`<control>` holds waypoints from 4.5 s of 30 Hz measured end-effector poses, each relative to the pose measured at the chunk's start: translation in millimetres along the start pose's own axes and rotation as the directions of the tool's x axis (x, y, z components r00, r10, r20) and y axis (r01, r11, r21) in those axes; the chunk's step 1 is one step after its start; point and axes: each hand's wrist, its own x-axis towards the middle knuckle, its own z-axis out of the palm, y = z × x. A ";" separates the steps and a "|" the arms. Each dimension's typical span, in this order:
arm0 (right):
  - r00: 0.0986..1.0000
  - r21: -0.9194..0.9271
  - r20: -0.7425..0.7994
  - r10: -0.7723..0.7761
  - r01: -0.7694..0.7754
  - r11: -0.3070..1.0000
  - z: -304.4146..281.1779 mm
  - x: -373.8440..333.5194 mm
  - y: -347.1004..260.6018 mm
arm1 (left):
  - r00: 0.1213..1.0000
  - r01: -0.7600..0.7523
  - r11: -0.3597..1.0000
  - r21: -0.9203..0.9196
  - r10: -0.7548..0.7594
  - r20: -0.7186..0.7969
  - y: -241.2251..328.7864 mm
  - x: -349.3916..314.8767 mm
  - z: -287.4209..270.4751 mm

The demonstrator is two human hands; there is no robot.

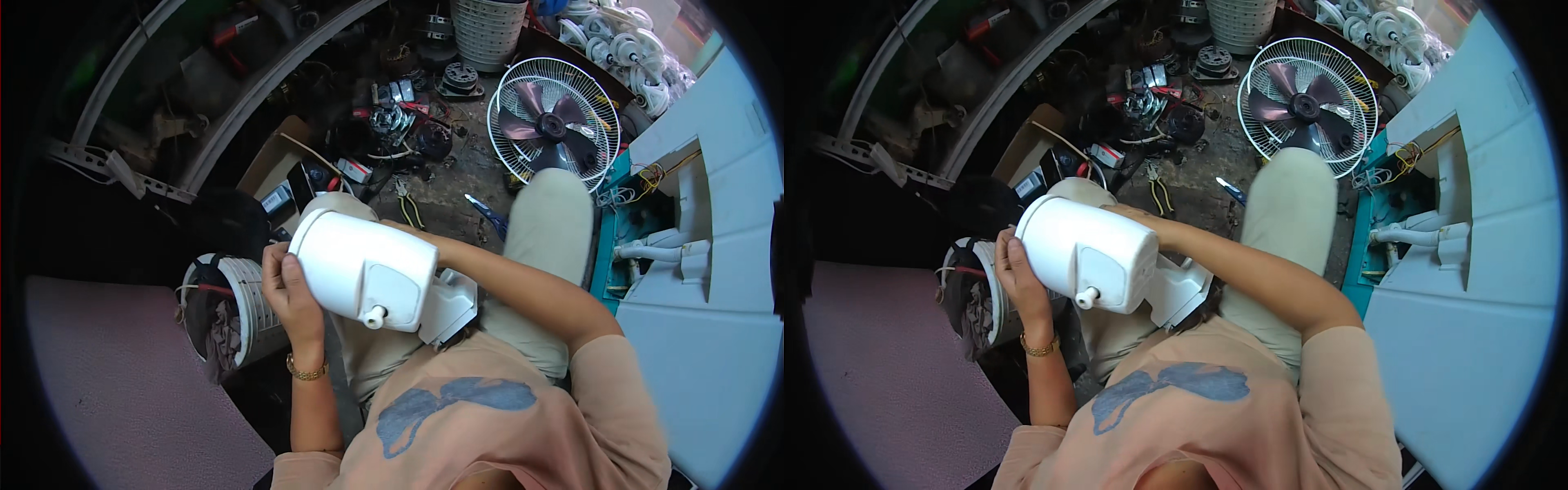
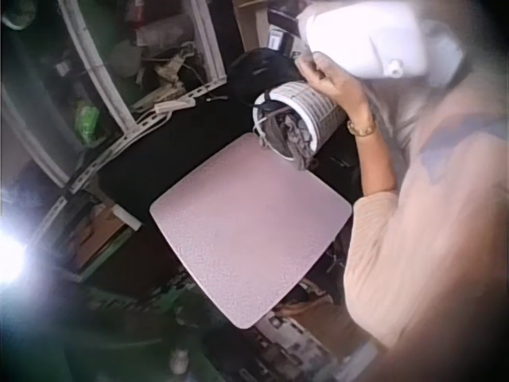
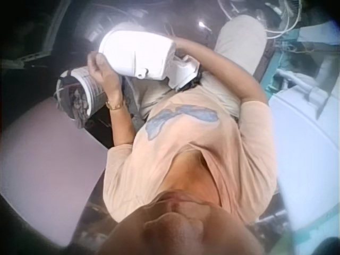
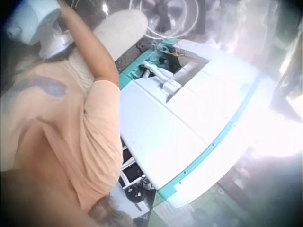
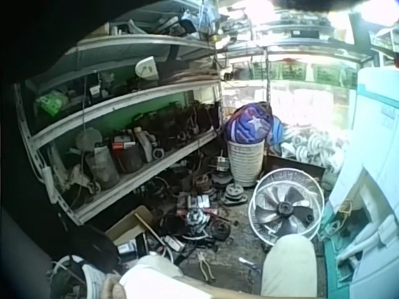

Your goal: The person disassembles an electric fan by removing the front grille, blades, and motor housing components using a power drill and hand tools.

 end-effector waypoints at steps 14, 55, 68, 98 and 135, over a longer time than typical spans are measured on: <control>0.951 -0.586 -0.308 0.001 -0.191 0.788 -60.4 -109.6 -168.6 | 0.942 -0.323 0.897 0.302 0.273 0.196 22.0 16.0 60.9; 0.978 -0.958 -0.169 0.121 -0.192 0.215 10.0 -131.8 -402.7 | 0.645 -0.762 0.380 0.524 0.379 0.664 79.3 -58.2 98.6; 0.593 -0.572 -0.778 0.209 -0.805 0.157 -296.1 -229.9 -26.3 | 0.630 -0.770 0.443 0.460 0.409 0.660 120.0 -21.2 28.9; 0.275 -0.283 -0.959 -0.070 -0.917 0.281 -108.6 -295.3 246.5 | 0.916 -0.062 0.907 0.417 -0.115 0.385 -28.7 74.5 -32.6; 0.101 0.363 -0.926 0.363 -0.021 0.932 -60.0 -278.5 -85.2 | 0.995 -0.044 0.943 0.330 0.012 0.101 -42.1 -12.9 -61.5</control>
